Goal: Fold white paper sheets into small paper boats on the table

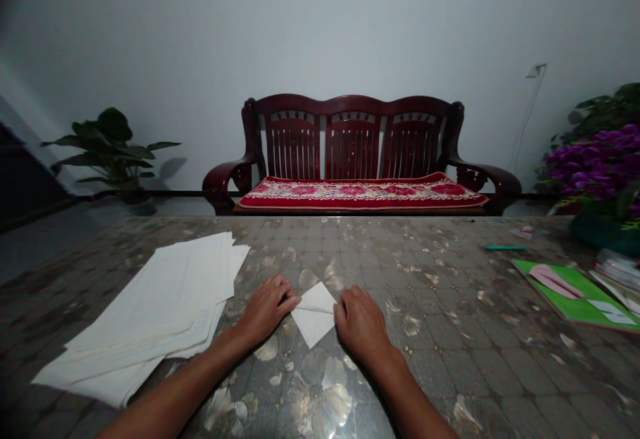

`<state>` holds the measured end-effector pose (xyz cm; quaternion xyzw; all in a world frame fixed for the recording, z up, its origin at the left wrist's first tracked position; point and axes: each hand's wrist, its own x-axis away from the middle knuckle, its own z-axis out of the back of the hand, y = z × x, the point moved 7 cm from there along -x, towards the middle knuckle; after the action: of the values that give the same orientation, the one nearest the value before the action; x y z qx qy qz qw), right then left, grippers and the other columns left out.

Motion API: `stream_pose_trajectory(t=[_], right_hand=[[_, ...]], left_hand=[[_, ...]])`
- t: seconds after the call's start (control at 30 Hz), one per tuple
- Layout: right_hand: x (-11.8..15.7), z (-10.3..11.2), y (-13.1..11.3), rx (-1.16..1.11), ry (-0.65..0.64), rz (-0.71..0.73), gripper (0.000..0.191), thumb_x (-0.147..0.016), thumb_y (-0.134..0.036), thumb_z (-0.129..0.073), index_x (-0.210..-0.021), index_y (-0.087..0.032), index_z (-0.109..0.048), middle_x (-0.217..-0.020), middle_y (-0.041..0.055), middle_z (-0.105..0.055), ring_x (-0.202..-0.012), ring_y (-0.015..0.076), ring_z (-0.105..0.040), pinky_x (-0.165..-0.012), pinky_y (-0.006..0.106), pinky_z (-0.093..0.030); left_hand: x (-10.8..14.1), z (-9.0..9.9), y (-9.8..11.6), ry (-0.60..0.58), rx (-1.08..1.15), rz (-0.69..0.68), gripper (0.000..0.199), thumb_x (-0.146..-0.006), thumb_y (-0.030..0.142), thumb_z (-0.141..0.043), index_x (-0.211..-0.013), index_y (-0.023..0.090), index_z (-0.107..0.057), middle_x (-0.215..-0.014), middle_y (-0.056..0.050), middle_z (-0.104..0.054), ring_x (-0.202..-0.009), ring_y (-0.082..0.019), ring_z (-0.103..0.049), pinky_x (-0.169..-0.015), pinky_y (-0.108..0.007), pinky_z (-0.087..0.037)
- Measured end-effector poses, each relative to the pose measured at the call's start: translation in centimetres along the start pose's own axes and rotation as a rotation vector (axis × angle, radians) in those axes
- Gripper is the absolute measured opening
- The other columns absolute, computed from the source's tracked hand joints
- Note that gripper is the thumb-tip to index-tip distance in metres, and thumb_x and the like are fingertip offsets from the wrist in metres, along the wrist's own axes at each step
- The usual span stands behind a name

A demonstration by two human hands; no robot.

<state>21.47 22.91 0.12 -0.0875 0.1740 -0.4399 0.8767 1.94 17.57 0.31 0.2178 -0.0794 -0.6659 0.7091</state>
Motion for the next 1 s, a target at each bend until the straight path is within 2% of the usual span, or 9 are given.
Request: stream_pose_trajectory(t=[0.13,0.5,0.67,1.0], right_hand=[[-0.26,0.03,-0.04,0.026,-0.031,-0.030,0.015,-0.091,-0.021,-0.051,-0.078,-0.020,-0.059,-0.084,0.0052,-0.064,-0.081,0.0197,-0.059,-0.068,0.029,-0.034],[-0.53,0.29,-0.35,0.076,-0.069,-0.045,0.018,-0.092,-0.021,-0.049,-0.079,-0.020,-0.061,-0.085,0.0058,-0.066,-0.081,0.0204,-0.061,-0.065,0.030,-0.030],[-0.56,0.34,-0.27,0.075,-0.062,-0.064,0.018,-0.092,-0.021,-0.049,-0.078,-0.020,-0.061,-0.085,0.0058,-0.066,-0.081,0.0199,-0.060,-0.064,0.029,-0.029],[-0.74,0.37,-0.20,0.054,-0.150,-0.130,0.019,-0.093,-0.023,-0.047,-0.082,-0.019,-0.062,-0.089,0.0048,-0.066,-0.085,0.0181,-0.059,-0.066,0.029,-0.027]], left_hand=[[0.13,-0.05,0.14,0.033,-0.019,-0.005,0.021,-0.089,0.031,-0.058,-0.071,0.020,-0.062,-0.089,-0.005,-0.062,-0.088,-0.023,-0.058,-0.079,-0.034,-0.044],[0.14,-0.33,0.42,0.021,-0.045,-0.002,0.019,-0.088,0.025,-0.057,-0.071,0.020,-0.058,-0.089,-0.005,-0.060,-0.091,-0.024,-0.058,-0.080,-0.033,-0.042],[0.30,-0.35,0.34,0.019,-0.004,0.005,0.016,-0.088,0.024,-0.058,-0.072,0.020,-0.059,-0.090,-0.005,-0.060,-0.092,-0.024,-0.057,-0.079,-0.033,-0.040],[0.60,-0.56,0.11,0.045,0.126,-0.004,0.014,-0.085,0.021,-0.056,-0.071,0.019,-0.059,-0.093,-0.004,-0.059,-0.094,-0.022,-0.057,-0.081,-0.033,-0.039]])
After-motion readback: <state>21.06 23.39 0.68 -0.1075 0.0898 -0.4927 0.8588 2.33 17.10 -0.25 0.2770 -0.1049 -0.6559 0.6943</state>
